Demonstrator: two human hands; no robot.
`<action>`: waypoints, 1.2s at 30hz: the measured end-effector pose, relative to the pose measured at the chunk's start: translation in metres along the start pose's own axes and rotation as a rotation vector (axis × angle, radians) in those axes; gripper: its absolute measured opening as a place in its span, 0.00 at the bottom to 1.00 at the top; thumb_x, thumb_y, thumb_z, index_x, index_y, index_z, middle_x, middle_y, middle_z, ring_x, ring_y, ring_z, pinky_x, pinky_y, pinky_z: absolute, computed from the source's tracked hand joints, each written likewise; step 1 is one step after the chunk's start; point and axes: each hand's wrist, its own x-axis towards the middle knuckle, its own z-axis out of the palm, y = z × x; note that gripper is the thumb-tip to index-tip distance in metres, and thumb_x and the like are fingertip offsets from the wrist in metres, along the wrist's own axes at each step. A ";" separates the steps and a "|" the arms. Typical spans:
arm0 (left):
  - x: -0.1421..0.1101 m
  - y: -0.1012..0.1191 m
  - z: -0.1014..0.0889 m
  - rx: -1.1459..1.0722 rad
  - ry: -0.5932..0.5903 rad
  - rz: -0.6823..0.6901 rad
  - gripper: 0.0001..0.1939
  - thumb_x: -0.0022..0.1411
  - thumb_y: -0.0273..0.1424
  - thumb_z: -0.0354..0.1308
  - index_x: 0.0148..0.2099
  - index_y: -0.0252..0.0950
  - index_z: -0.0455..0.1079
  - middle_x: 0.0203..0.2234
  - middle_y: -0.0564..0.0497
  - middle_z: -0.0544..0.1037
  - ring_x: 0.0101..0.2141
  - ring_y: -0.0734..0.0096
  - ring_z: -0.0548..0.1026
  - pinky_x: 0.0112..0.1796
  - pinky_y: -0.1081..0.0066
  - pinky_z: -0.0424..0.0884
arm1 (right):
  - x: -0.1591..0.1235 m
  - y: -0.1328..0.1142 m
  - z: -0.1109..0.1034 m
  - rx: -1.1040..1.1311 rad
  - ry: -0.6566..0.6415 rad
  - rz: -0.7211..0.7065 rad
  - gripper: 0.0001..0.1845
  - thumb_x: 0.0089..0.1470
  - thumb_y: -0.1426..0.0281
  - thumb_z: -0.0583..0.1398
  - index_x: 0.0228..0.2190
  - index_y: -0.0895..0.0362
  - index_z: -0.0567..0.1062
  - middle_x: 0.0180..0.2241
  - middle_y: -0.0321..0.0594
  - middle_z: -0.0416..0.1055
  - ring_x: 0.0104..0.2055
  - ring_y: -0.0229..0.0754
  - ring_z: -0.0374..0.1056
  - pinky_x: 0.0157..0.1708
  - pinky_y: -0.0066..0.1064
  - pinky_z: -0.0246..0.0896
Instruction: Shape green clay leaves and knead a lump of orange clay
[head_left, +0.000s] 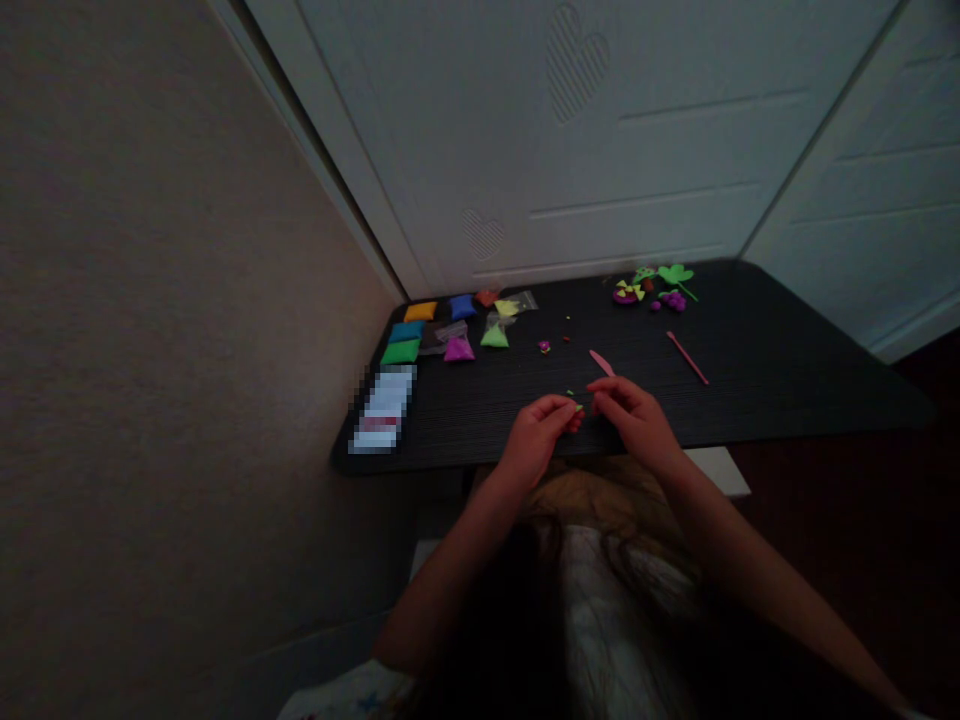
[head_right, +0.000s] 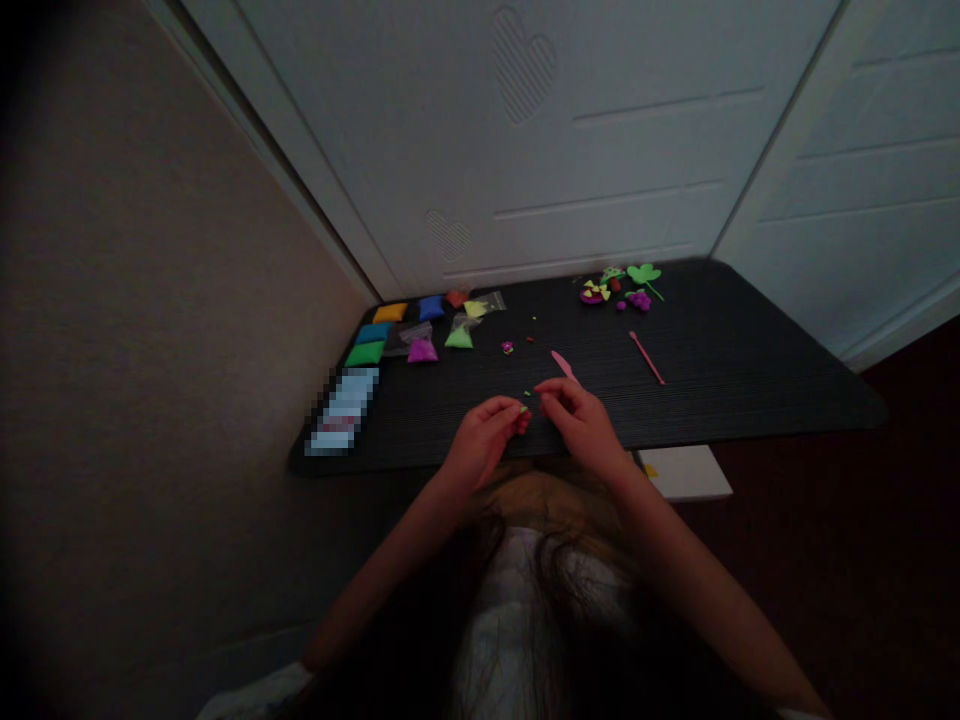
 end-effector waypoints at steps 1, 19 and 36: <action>0.000 0.000 0.000 0.002 0.001 -0.002 0.06 0.50 0.32 0.60 0.29 0.33 0.71 0.25 0.53 0.72 0.28 0.77 0.68 0.34 0.73 0.62 | 0.000 -0.001 0.000 -0.015 0.003 -0.002 0.10 0.50 0.64 0.57 0.35 0.55 0.71 0.28 0.35 0.66 0.29 0.35 0.61 0.30 0.28 0.56; 0.000 -0.001 -0.001 0.003 0.005 -0.003 0.07 0.50 0.32 0.59 0.30 0.33 0.71 0.25 0.53 0.72 0.29 0.77 0.68 0.34 0.73 0.63 | 0.000 0.003 -0.001 0.020 -0.004 -0.022 0.10 0.48 0.66 0.58 0.35 0.53 0.71 0.29 0.35 0.66 0.31 0.37 0.62 0.32 0.29 0.56; -0.001 0.000 0.000 0.032 0.000 0.008 0.06 0.50 0.32 0.59 0.29 0.33 0.71 0.25 0.53 0.72 0.29 0.77 0.68 0.34 0.73 0.63 | 0.000 -0.003 0.000 -0.024 -0.025 0.002 0.12 0.53 0.63 0.54 0.37 0.55 0.70 0.21 0.32 0.62 0.25 0.34 0.59 0.26 0.28 0.53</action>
